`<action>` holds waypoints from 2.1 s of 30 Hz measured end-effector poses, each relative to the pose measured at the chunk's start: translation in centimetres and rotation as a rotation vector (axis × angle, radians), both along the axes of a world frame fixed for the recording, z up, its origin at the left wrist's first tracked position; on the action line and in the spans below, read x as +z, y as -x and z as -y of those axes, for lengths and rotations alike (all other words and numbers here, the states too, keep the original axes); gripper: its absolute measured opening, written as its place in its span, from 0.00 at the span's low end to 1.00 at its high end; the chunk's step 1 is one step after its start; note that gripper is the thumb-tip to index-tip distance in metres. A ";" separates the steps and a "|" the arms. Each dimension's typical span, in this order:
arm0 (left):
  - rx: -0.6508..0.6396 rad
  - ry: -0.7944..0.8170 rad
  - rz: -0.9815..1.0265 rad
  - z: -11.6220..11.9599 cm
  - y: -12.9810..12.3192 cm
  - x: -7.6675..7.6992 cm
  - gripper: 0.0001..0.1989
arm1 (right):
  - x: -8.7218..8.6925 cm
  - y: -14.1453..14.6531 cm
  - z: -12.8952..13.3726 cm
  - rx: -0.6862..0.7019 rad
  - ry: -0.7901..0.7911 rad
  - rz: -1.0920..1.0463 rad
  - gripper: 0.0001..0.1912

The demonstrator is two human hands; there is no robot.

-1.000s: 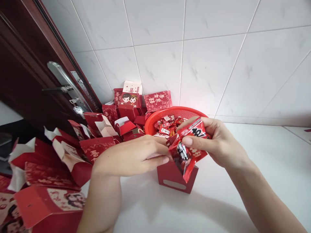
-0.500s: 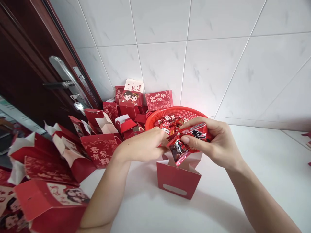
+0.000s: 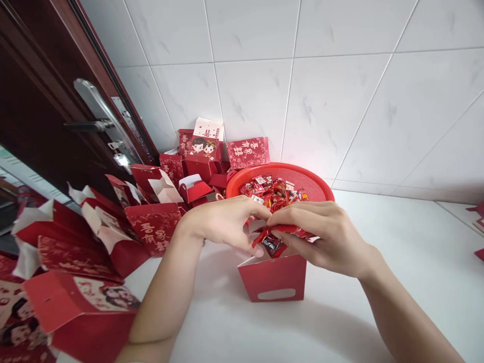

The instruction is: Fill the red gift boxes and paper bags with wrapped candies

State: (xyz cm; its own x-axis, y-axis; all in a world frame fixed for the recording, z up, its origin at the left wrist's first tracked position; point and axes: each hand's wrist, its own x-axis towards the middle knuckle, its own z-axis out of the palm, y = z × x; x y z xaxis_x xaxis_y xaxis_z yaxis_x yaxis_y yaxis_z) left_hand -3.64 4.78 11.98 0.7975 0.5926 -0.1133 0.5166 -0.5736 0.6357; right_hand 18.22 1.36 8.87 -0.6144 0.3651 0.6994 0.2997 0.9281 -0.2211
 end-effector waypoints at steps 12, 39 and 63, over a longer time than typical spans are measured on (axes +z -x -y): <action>-0.056 0.021 -0.033 -0.4 0.8 0.4 0.19 | 0.0 -0.1 0.5 -0.053 0.085 0.234 0.11; -0.100 -0.086 -0.052 -0.5 1.4 0.2 0.26 | 0.5 0.3 0.9 -0.223 0.414 0.348 0.15; -0.175 0.064 0.053 -1.5 1.1 0.0 0.18 | 0.5 0.9 1.7 -0.109 0.543 0.368 0.16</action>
State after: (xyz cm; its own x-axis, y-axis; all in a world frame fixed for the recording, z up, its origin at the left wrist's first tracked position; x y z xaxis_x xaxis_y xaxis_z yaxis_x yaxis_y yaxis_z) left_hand -4.76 6.25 11.99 0.8934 0.4377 -0.1017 0.3777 -0.6088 0.6976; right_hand 17.37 -0.33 9.40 -0.7178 0.6798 0.1506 0.5304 0.6740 -0.5142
